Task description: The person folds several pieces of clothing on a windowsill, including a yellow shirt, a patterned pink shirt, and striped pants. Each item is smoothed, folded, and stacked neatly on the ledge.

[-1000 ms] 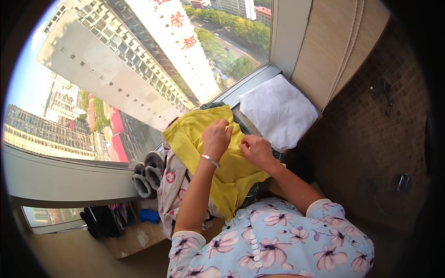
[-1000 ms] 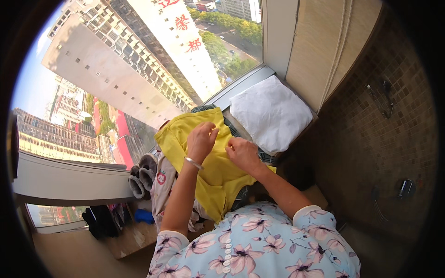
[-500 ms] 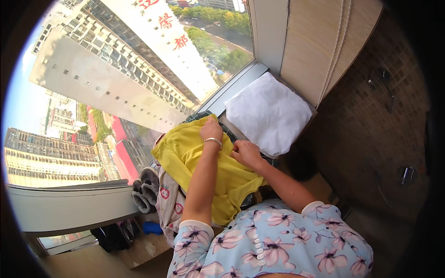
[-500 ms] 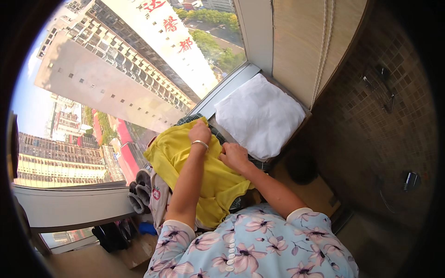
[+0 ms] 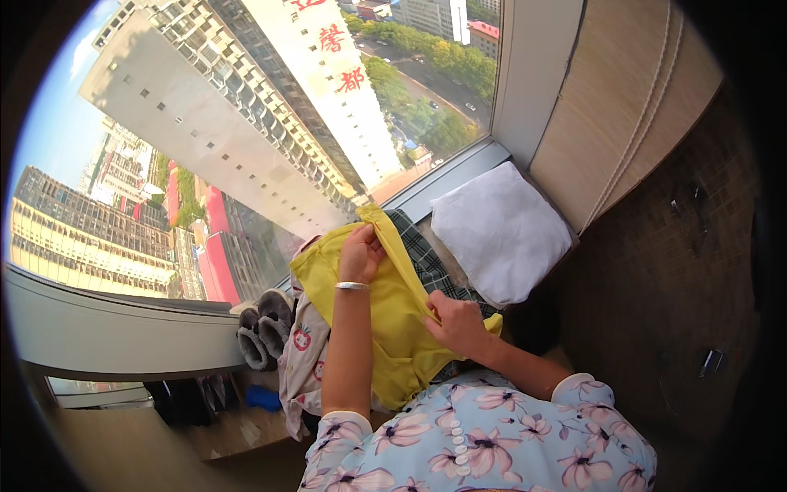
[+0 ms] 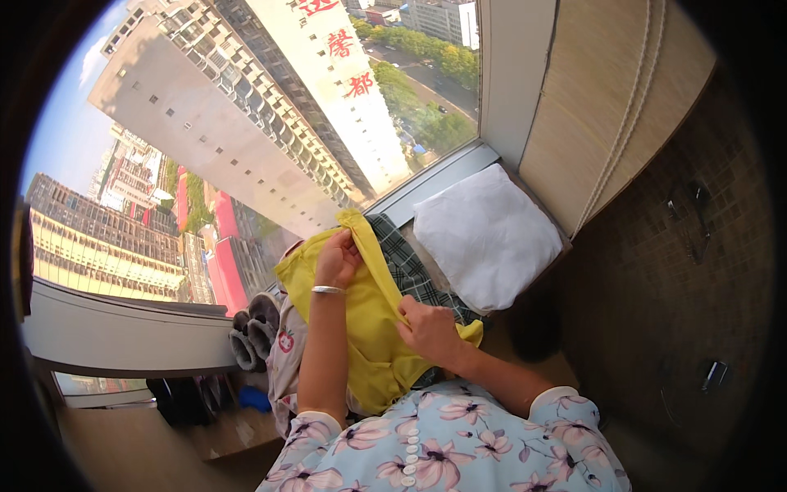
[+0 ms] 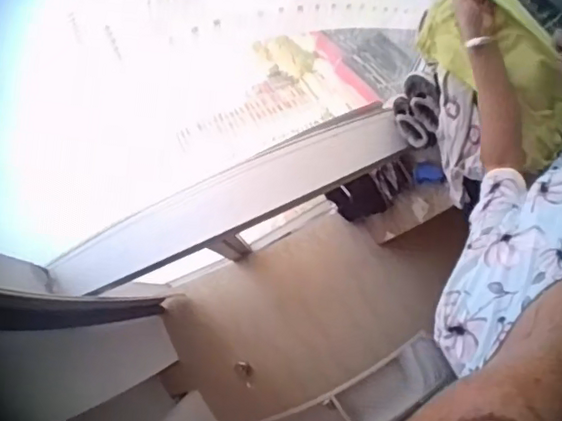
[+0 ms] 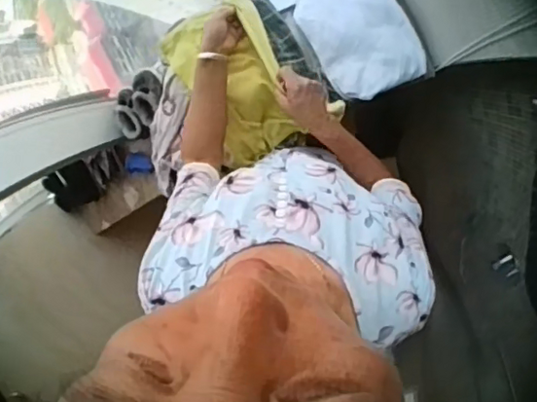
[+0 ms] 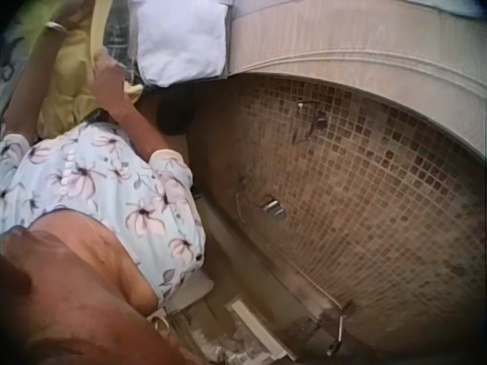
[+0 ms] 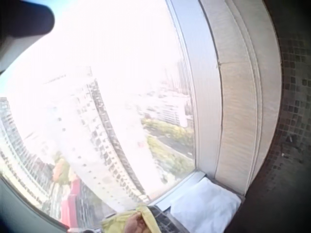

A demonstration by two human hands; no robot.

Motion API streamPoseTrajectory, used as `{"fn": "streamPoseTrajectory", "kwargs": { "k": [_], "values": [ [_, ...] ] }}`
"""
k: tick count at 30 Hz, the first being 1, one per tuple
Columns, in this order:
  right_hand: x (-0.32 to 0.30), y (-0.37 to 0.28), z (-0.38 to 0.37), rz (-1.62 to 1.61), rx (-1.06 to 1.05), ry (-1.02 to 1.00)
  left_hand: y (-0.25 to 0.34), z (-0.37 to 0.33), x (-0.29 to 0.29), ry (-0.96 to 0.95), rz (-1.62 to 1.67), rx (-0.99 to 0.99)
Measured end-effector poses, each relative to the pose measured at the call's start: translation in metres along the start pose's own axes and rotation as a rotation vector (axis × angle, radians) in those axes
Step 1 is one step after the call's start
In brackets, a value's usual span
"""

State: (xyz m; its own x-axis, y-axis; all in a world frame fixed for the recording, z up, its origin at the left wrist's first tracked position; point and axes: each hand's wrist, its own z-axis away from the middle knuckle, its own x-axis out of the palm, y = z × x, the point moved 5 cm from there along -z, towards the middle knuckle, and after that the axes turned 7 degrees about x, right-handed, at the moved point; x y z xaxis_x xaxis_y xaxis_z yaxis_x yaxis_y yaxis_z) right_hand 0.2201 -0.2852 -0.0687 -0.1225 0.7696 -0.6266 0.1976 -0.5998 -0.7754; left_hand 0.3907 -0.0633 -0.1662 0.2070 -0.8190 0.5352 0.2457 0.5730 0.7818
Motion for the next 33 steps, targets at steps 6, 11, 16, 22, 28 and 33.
{"fn": "streamPoseTrajectory", "kwargs": {
  "k": [6,11,16,22,28,33],
  "values": [
    [0.059,-0.02,0.039,0.15,-0.133,-0.105,0.005,0.009,-0.046,0.152,-0.31,0.197],
    [0.061,-0.028,0.056,0.24,-0.128,-0.142,0.032,0.061,-0.01,0.304,-1.018,0.675],
    [0.064,-0.033,0.084,0.237,-0.155,-0.218,0.047,0.094,0.0,0.4,-1.48,0.924],
    [0.058,-0.038,0.102,0.253,-0.177,-0.207,0.041,0.179,0.054,-0.038,-1.55,1.036],
    [0.066,-0.038,0.116,0.243,-0.123,-0.315,-0.029,0.231,0.034,-0.34,-1.786,0.87],
    [0.052,-0.039,0.121,0.18,-0.165,-0.28,-0.032,0.244,0.025,-0.361,-1.762,0.892]
  ]
}}
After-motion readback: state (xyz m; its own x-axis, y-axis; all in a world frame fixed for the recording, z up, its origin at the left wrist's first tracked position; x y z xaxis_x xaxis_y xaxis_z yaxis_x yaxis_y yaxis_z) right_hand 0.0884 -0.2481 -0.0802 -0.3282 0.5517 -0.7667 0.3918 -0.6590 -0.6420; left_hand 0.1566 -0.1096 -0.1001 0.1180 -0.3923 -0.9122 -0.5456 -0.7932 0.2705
